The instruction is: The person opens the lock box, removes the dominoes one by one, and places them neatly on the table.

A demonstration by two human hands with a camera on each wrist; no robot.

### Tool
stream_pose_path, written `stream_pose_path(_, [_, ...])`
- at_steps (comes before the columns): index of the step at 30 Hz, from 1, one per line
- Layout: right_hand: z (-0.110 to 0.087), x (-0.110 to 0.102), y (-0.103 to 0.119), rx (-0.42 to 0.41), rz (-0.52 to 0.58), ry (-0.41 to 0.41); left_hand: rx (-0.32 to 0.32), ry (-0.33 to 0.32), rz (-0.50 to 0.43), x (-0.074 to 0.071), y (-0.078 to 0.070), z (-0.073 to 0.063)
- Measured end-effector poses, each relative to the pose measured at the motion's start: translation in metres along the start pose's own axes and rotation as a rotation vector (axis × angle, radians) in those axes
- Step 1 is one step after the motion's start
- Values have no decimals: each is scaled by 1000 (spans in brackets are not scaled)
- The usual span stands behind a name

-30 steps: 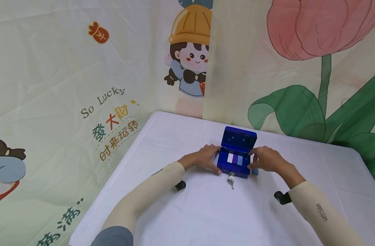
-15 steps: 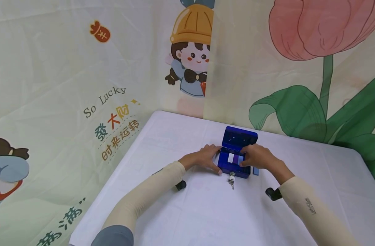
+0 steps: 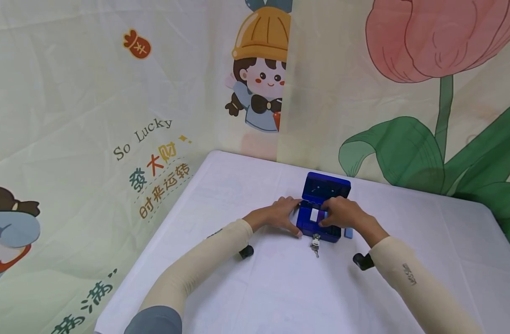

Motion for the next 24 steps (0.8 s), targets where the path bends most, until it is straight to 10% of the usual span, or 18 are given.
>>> stream_pose_path(24, [15, 13, 6, 33, -44, 20, 13, 8, 41, 2, -1, 1])
Point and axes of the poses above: each hand's wrist, its own z-axis towards the middle knuckle, its own x-axis out of the palm, y = z × x, the point moved 1 cm from there along z, towards the middle knuckle, and after that the axes turned 6 degrees about -y, right-handed, at the moved point
